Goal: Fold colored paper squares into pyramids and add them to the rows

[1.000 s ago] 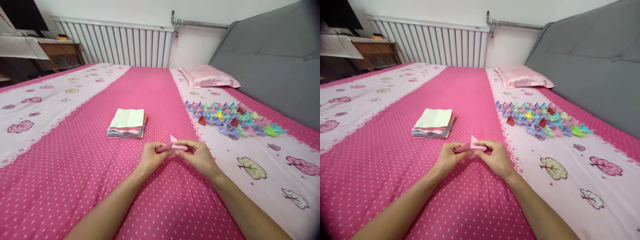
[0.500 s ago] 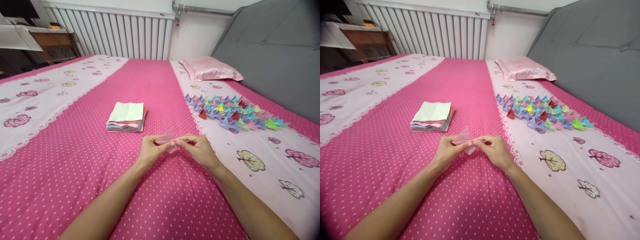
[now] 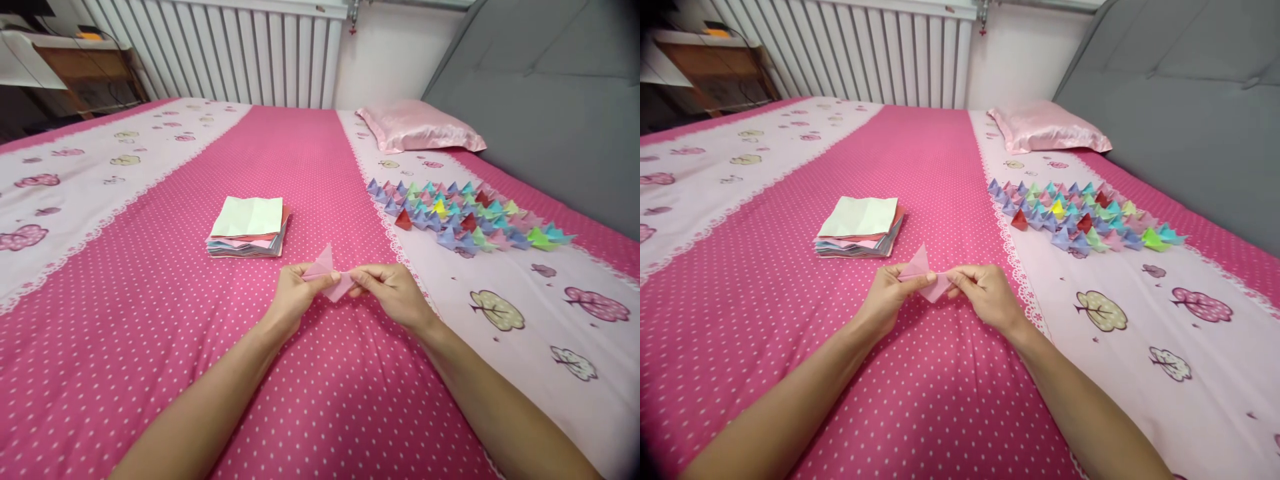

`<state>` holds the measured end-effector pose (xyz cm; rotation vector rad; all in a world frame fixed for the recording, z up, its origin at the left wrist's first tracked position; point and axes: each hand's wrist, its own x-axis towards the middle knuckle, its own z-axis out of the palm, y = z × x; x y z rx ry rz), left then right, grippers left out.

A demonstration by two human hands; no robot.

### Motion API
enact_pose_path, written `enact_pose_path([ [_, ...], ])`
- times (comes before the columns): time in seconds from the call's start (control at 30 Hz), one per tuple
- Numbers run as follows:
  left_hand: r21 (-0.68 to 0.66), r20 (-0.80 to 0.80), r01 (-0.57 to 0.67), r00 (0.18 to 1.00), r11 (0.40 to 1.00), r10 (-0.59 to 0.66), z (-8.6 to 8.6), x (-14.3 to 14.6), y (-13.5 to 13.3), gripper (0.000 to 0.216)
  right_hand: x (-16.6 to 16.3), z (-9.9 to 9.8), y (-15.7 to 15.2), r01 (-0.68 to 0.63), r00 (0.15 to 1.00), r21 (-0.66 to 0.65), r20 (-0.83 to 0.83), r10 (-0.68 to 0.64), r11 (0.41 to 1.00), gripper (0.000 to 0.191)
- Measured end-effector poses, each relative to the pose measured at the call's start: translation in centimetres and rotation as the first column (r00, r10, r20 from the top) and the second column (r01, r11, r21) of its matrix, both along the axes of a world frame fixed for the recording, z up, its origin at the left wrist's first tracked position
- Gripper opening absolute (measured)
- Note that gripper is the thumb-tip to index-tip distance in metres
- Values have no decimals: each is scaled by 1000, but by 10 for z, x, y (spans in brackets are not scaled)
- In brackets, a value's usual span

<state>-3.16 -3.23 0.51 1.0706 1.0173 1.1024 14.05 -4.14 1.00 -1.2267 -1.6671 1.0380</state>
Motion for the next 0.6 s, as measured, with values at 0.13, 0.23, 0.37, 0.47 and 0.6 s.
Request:
enact_pose_path([
  [0.13,-55,40,26,999,998,-24,-3,1,-1,21,-2,-1,1,-27,999,-29,-40,26,999,24],
  [0.23,-86,56,102,994,991,-97,-6,1,-1,23,-6,-3,0,2,985,-104,-170,-20,995,29],
  [0.37,-71,100,208,974,976,-201,-5,0,0,25,-4,-6,1,65,963,-172,-247,-107,983,32],
  [0.47,-87,118,223,970,971,-212,-2,-2,2,28,2,-5,3,98,965,-179,-225,-137,979,34],
  [0.6,-103,121,214,972,971,-201,-2,-2,3,28,4,-3,4,91,971,-161,-205,-124,983,30],
])
